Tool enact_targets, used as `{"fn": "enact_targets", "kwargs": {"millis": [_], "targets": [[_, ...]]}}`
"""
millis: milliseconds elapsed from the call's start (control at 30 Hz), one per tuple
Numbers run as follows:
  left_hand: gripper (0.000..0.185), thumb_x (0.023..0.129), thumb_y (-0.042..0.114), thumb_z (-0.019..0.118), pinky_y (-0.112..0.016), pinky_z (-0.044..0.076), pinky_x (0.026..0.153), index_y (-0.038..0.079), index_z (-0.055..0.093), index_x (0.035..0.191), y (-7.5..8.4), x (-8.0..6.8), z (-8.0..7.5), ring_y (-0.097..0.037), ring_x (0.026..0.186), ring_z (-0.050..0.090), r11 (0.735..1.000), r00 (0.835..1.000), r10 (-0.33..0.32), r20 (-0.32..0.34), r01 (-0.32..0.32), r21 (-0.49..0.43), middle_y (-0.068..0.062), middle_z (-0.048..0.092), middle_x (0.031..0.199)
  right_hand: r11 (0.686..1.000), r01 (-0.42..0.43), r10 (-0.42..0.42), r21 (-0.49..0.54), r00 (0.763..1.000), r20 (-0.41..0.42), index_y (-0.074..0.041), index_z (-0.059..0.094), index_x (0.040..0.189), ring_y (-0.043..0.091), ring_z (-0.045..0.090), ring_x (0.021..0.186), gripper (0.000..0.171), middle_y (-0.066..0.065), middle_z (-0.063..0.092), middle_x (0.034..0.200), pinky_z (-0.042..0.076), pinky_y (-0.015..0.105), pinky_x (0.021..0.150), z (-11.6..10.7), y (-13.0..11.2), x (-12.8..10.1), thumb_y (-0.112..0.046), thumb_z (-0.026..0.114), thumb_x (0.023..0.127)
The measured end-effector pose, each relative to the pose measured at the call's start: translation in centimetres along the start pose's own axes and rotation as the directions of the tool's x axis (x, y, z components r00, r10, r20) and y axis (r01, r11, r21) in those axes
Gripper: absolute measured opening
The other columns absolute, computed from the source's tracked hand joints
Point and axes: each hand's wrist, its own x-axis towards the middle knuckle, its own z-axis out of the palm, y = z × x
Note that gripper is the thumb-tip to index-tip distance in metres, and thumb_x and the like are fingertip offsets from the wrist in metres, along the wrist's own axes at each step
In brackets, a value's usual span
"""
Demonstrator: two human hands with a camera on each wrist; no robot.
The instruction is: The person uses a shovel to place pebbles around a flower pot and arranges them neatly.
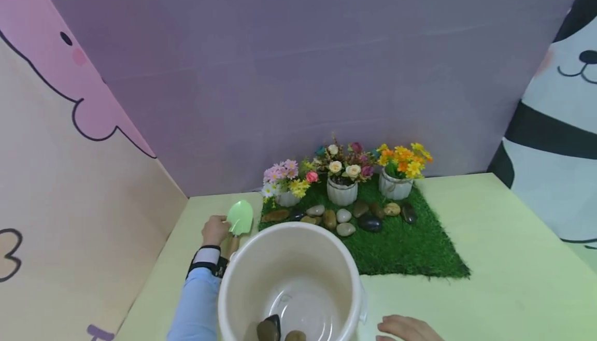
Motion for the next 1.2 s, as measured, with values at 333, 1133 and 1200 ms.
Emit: {"fn": "enact_targets", "kwargs": {"millis": [333, 1133, 1200], "targets": [[0.032, 0.087, 0.008, 0.047, -0.054, 0.044, 0.085, -0.01, 0.058, 0.112, -3.6, -3.9, -0.2, -0.047, 0.098, 0.056, 0.993, 0.99, -0.118, -0.075, 0.118, -0.006, -0.03, 0.059, 0.11, 0.999, 0.032, -0.031, -0.017, 0.995, 0.091, -0.016, 0.067, 0.107, 0.011, 0.053, 0.107, 0.034, 0.0, 0.06, 0.114, 0.035, 0.016, 0.095, -0.4, -0.8, -0.5, -0.037, 0.064, 0.081], [0.043, 0.089, 0.022, 0.055, -0.052, 0.029, 0.104, 0.002, 0.051, 0.127, 5.9, -20.9, -13.1, -0.027, 0.128, 0.038, 0.926, 0.905, 0.276, -0.325, -0.341, -0.163, -0.017, 0.05, 0.13, 0.988, 0.139, -0.134, 0.061, 0.988, -0.07, 0.002, 0.063, 0.101, 0.025, 0.056, 0.094, 0.034, 0.016, 0.062, 0.099, 0.035, 0.022, 0.1, -1.2, -1.3, 5.8, -0.028, 0.048, 0.093], [0.036, 0.086, 0.021, 0.058, -0.044, 0.032, 0.106, -0.001, 0.059, 0.115, 7.5, -23.5, -11.6, -0.018, 0.125, 0.042, 0.822, 0.775, 0.404, -0.486, -0.541, -0.18, -0.015, 0.056, 0.121, 0.986, 0.144, -0.137, 0.08, 0.986, -0.09, 0.004, 0.063, 0.101, 0.027, 0.055, 0.094, 0.035, 0.018, 0.061, 0.099, 0.034, 0.023, 0.1, -1.3, -1.2, 6.7, -0.027, 0.047, 0.094]]}}
